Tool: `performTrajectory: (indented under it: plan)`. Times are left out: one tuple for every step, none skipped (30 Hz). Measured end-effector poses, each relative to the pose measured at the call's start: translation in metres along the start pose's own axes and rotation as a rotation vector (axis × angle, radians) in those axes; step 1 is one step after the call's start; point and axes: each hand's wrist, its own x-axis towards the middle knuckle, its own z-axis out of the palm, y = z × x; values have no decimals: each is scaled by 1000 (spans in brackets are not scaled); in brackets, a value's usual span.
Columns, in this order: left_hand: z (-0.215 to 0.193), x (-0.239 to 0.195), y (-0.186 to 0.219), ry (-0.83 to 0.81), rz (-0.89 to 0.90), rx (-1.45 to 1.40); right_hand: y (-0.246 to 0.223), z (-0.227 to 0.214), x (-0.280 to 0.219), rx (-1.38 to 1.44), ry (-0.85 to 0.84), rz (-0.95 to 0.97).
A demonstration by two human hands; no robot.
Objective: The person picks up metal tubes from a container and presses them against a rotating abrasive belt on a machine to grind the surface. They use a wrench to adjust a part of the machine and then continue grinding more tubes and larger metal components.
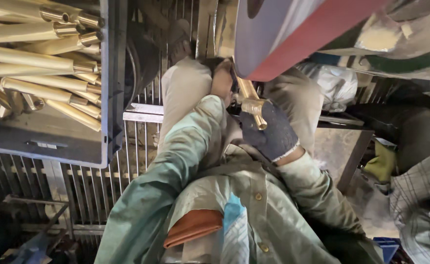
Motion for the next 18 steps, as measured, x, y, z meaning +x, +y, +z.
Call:
performTrajectory:
  plan:
    - [3,-1,5,15,-41,-2,-3,4,-2,143,17,57]
    - [6,-7,11,30,-81,-3,-5,9,-3,287,34,114]
    - [10,-16,17,-3,-27,60,-9,14,-5,429,46,172]
    - [14,-24,22,-35,28,123,-12,19,-6,572,57,231]
    - [16,-34,24,-65,71,188,-14,25,-13,539,74,227]
    - [15,-42,28,-100,214,349,-15,31,-23,507,91,224]
    - [11,-52,32,-129,353,509,-16,36,-32,477,108,229]
    - [9,-62,34,-160,491,668,-17,38,-39,514,99,244]
    - [13,-66,34,-139,373,504,-19,39,-40,549,87,248]
    - [17,-68,33,-117,254,339,-20,40,-41,584,74,252]
    - [19,-68,32,-91,135,174,-21,41,-42,554,75,219]
    - [20,-63,32,-113,196,221,-21,42,-43,524,76,186]
    - [18,-58,32,-128,252,268,-18,41,-43,496,78,162]
    - [15,-53,30,-143,307,315,-15,38,-39,522,76,183]
    - [13,-46,27,-147,284,253,-11,33,-29,546,74,201]
    - [11,-39,24,-152,260,191,-7,27,-20,571,71,219]
    - [9,-32,19,-159,234,128,-4,23,-13,560,51,189]
    - [8,-23,14,-123,190,85,-1,19,-6,550,30,159]
